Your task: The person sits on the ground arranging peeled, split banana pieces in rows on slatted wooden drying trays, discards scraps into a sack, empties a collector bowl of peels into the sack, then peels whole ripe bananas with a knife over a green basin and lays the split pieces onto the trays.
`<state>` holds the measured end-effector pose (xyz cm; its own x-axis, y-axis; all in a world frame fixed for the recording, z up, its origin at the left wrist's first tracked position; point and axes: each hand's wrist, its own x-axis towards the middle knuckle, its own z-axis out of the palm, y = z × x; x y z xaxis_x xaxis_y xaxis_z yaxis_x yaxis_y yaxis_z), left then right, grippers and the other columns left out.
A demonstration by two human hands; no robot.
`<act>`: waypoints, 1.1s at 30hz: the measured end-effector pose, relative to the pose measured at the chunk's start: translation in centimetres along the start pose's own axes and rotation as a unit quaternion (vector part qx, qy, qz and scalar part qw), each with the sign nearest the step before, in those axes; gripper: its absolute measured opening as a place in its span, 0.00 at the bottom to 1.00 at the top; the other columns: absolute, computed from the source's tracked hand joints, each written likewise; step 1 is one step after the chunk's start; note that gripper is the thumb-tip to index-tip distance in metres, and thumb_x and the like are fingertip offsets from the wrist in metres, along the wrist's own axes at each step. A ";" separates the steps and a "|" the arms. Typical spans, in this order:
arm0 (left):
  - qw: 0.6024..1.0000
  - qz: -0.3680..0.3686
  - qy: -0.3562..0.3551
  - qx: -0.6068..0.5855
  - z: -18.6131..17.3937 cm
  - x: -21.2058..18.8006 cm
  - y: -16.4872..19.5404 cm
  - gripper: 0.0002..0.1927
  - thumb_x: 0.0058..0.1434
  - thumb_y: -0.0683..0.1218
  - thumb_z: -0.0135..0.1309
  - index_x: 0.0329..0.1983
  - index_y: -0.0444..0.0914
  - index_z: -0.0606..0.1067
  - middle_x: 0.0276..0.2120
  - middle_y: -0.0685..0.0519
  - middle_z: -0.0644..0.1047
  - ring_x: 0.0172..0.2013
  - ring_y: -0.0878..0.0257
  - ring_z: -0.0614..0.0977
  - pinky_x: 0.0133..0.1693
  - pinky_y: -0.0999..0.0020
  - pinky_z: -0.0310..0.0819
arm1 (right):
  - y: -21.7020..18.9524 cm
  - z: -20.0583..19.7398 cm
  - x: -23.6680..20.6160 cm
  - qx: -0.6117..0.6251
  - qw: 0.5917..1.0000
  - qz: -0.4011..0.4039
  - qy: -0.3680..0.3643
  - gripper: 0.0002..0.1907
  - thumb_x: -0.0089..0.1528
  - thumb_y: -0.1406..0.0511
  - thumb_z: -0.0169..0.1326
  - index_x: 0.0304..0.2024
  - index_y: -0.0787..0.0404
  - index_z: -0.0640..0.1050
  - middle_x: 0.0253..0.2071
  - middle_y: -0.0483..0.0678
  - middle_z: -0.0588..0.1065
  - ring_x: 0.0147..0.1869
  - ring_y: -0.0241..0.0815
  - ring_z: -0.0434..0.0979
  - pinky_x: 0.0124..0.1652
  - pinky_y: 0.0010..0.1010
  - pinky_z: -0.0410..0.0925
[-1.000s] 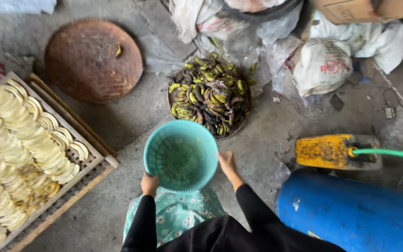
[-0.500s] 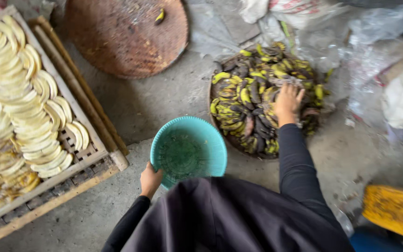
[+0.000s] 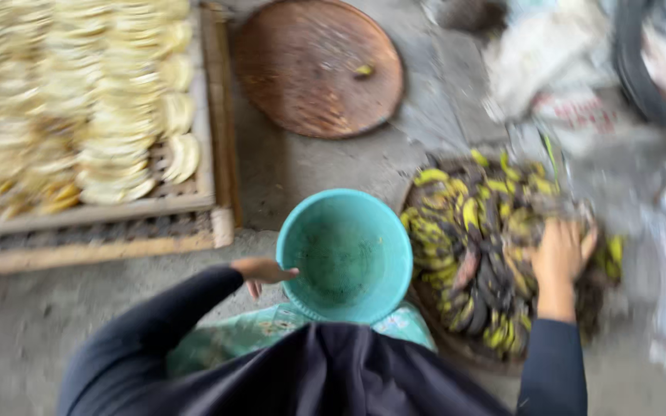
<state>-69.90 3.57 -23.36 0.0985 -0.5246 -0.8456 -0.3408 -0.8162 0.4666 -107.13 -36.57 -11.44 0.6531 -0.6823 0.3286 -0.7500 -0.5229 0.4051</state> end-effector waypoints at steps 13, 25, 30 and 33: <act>0.742 0.151 0.638 0.135 -27.6 -11.2 -17.5 0.12 0.63 0.50 0.57 0.48 0.42 0.79 0.35 0.41 0.81 0.37 0.41 0.82 0.35 0.44 0.75 | -6.9 0.3 -3.6 0.341 0.931 0.105 -0.072 0.30 0.54 0.55 0.74 0.44 0.69 0.75 0.31 0.57 0.79 0.33 0.52 0.79 0.37 0.43 0.71; 0.494 -0.179 0.850 0.045 -45.5 -22.7 -50.0 0.06 0.58 0.49 0.65 0.35 0.44 0.84 0.31 0.48 0.82 0.35 0.48 0.82 0.39 0.49 0.70 | -29.7 -7.0 0.8 0.377 0.889 0.150 -0.212 0.30 0.46 0.58 0.76 0.40 0.72 0.80 0.27 0.56 0.79 0.27 0.44 0.79 0.33 0.36 0.71; 0.554 -0.234 0.798 0.038 -51.3 -21.3 -55.6 0.06 0.66 0.44 0.59 0.34 0.43 0.84 0.34 0.50 0.83 0.36 0.53 0.83 0.48 0.55 0.69 | -33.8 -9.0 1.4 0.420 0.871 0.185 -0.174 0.24 0.53 0.60 0.74 0.38 0.74 0.80 0.27 0.56 0.81 0.27 0.41 0.78 0.33 0.34 0.70; 0.516 -0.261 0.807 0.122 -54.3 -19.1 -56.3 0.08 0.57 0.53 0.64 0.32 0.45 0.84 0.31 0.49 0.83 0.34 0.51 0.83 0.43 0.53 0.68 | -34.9 -9.8 1.5 0.497 0.833 0.195 -0.148 0.18 0.56 0.63 0.70 0.37 0.75 0.83 0.30 0.55 0.82 0.30 0.39 0.79 0.35 0.31 0.70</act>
<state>-1.82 46.43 -19.41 0.8194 0.0725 0.5687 0.0384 -0.9967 0.0717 -78.98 -14.36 -16.69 0.3951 -0.9185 -0.0148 -0.7114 -0.2958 -0.6375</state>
